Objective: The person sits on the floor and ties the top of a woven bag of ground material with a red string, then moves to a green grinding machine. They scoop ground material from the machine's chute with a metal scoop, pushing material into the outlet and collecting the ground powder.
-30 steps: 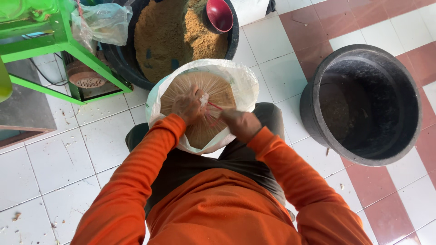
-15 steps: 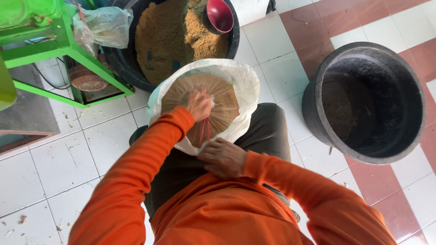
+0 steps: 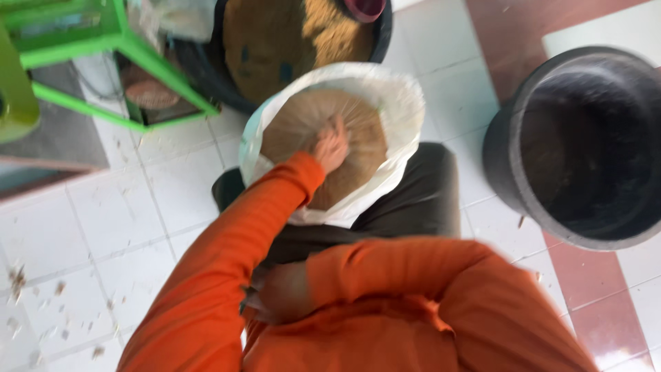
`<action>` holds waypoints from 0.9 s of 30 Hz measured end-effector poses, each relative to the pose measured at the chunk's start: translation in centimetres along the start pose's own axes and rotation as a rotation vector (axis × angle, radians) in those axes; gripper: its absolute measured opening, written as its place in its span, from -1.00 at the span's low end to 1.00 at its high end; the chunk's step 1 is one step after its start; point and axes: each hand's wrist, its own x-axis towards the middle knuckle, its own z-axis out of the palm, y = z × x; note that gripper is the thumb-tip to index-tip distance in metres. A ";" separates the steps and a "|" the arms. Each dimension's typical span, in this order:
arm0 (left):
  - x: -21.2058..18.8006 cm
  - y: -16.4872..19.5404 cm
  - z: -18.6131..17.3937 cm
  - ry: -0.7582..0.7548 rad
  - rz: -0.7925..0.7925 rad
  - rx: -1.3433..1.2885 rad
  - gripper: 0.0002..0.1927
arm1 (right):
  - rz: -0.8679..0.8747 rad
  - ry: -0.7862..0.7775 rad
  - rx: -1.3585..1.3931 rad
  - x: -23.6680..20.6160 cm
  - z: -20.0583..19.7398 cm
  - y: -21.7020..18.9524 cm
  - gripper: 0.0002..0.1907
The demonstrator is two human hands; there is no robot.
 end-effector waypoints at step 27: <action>-0.5 -0.7 -1.5 -0.240 -0.088 -0.035 -0.66 | 1.159 0.443 0.867 0.0 -22.7 22.9 -0.82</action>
